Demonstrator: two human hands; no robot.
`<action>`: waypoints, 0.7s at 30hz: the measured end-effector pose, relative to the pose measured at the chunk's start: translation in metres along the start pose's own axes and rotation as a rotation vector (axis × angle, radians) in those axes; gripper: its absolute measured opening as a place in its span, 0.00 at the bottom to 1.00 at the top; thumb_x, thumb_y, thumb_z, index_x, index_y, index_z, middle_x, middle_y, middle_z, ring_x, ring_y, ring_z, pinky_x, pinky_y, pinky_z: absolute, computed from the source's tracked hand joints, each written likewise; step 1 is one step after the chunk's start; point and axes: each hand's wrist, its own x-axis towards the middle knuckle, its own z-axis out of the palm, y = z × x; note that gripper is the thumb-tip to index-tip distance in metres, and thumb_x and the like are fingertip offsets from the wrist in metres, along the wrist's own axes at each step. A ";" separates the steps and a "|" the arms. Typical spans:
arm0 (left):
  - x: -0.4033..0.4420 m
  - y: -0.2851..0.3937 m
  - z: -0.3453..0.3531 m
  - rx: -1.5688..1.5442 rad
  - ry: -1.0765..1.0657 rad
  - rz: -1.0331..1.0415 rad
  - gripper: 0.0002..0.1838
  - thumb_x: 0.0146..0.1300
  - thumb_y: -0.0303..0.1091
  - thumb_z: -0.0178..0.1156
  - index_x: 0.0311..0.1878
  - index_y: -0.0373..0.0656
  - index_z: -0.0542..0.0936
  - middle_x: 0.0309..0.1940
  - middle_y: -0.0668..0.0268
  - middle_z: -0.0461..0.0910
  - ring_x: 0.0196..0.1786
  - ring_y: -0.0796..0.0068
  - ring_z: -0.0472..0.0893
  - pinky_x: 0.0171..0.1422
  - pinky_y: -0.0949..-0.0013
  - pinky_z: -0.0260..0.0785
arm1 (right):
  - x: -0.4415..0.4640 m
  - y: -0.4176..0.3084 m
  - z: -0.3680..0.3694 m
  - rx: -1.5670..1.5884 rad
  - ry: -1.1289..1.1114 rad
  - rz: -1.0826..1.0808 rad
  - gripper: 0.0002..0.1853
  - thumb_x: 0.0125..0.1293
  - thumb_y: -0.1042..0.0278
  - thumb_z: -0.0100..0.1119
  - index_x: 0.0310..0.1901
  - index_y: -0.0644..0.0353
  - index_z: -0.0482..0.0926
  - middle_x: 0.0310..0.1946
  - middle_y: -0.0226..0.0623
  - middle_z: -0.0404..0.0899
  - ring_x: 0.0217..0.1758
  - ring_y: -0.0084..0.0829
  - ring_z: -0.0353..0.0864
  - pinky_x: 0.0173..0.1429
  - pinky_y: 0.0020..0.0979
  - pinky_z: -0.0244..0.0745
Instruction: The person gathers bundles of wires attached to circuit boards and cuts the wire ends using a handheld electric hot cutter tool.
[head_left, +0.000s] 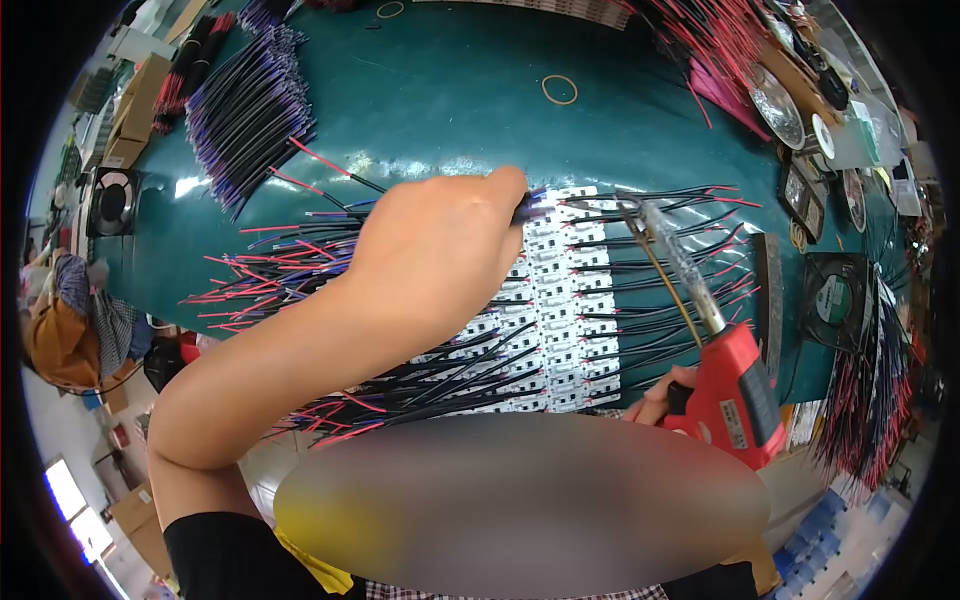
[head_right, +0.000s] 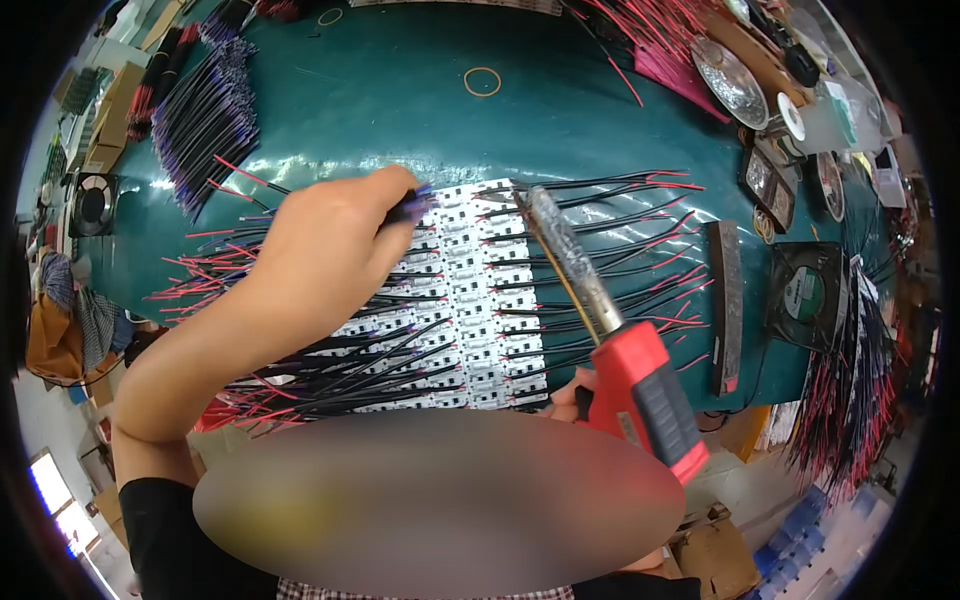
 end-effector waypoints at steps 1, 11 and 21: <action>-0.001 0.000 0.002 -0.049 -0.076 -0.051 0.10 0.61 0.32 0.62 0.40 0.35 0.77 0.29 0.48 0.82 0.34 0.43 0.83 0.41 0.47 0.75 | -0.004 -0.002 0.000 -0.011 -0.004 0.068 0.31 0.64 0.56 0.62 0.63 0.70 0.69 0.41 0.43 0.73 0.26 0.24 0.73 0.37 0.32 0.76; 0.001 -0.008 0.017 -0.010 -0.092 -0.094 0.12 0.60 0.34 0.67 0.37 0.34 0.78 0.23 0.49 0.81 0.32 0.44 0.82 0.38 0.48 0.73 | -0.004 0.022 -0.014 -0.662 -0.153 -0.021 0.09 0.63 0.77 0.66 0.45 0.64 0.82 0.38 0.40 0.82 0.37 0.36 0.83 0.42 0.35 0.79; 0.000 -0.010 0.020 0.013 -0.066 -0.067 0.12 0.59 0.34 0.68 0.37 0.33 0.79 0.24 0.49 0.81 0.31 0.45 0.82 0.38 0.48 0.73 | 0.001 0.030 -0.005 -0.658 -0.107 0.043 0.11 0.60 0.75 0.68 0.44 0.65 0.82 0.38 0.43 0.81 0.38 0.41 0.83 0.43 0.37 0.78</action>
